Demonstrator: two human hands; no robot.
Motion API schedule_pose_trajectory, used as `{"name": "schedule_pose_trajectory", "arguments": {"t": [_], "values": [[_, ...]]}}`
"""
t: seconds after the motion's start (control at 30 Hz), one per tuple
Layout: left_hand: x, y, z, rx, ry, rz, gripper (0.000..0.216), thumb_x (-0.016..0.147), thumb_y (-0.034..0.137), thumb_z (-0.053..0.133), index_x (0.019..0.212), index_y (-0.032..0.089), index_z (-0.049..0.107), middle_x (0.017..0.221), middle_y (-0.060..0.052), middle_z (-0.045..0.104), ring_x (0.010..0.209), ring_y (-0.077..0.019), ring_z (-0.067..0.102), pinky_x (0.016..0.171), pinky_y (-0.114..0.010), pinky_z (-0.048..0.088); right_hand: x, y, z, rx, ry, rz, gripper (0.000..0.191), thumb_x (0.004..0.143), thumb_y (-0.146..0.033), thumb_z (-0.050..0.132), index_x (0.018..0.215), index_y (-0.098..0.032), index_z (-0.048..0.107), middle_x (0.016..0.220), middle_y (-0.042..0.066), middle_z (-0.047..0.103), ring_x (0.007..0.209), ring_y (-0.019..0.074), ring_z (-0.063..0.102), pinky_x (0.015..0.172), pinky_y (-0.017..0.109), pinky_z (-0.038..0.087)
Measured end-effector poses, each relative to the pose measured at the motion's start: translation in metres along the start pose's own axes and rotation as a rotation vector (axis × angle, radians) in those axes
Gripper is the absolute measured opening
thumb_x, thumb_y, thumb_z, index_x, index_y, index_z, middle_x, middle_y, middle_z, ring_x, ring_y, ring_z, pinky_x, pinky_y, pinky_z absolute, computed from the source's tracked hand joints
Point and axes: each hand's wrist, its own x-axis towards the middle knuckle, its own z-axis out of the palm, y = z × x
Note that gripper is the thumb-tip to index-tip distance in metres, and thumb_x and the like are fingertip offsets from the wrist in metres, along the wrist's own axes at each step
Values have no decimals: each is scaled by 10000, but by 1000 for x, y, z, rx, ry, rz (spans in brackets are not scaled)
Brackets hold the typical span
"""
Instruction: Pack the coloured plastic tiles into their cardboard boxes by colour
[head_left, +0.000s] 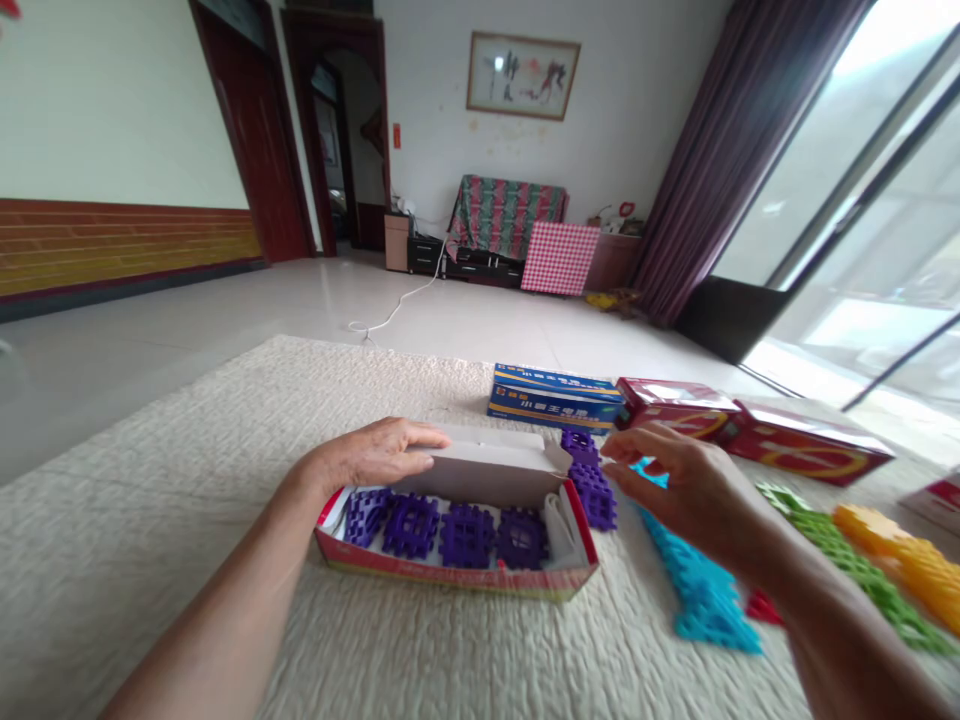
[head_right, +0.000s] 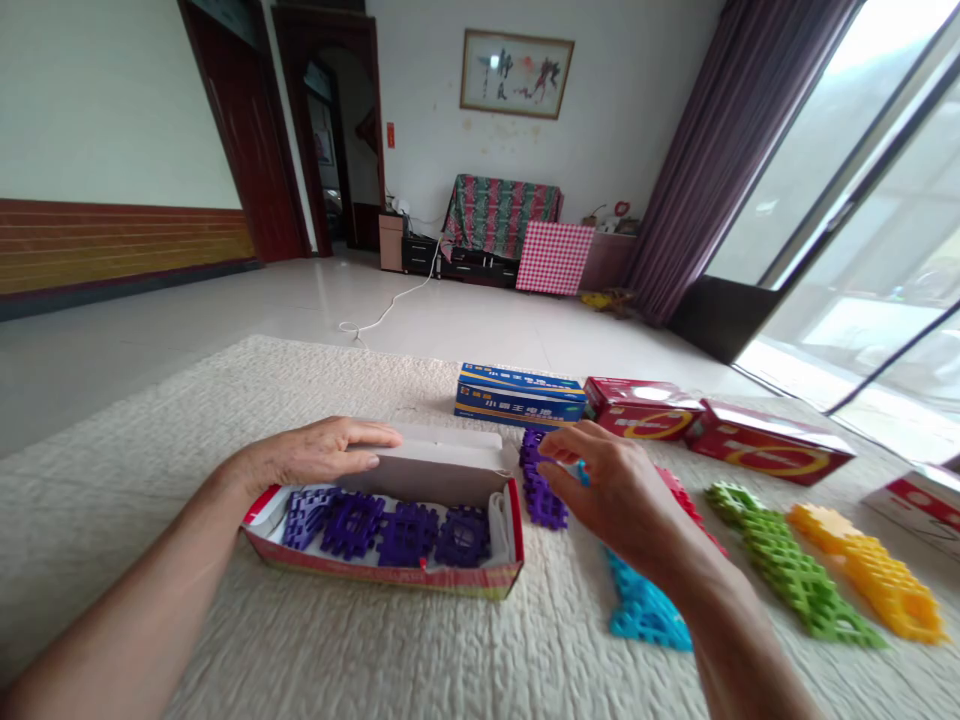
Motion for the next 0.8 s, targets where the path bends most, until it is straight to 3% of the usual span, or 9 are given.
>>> {"name": "schedule_pose_trajectory", "arguments": {"t": [0.17,0.33,0.57,0.8], "values": [[0,5,0,25,-10,-35,465,858,301,473,1294,176,576,1380,-42,549,1259,-196,514,1089,-301,348,-16,29,16,-160,-134,141,169,812,-216,530,900,-190,672,919,65,656,828,196,622,744,318,439],[0,5,-1,29,-24,-32,466,863,320,472,1296,184,577,1378,-34,551,1254,-195,518,1089,-306,353,-18,29,40,-256,-310,226,374,746,-178,582,1117,-164,624,1077,109,594,896,217,613,748,313,422],[1,1,1,1,-16,-32,454,862,337,472,1285,222,591,1362,-13,566,1243,-199,528,1086,-310,356,-22,30,58,-329,-324,216,403,731,-188,589,1130,-135,595,1091,129,539,973,253,569,802,340,422],[0,6,-1,-11,-20,-70,470,845,337,478,1286,219,590,1355,-15,571,1238,-199,534,1085,-309,359,-25,26,56,-342,-408,256,347,735,-262,631,1048,-117,591,1071,143,532,960,261,566,809,360,426]]}}
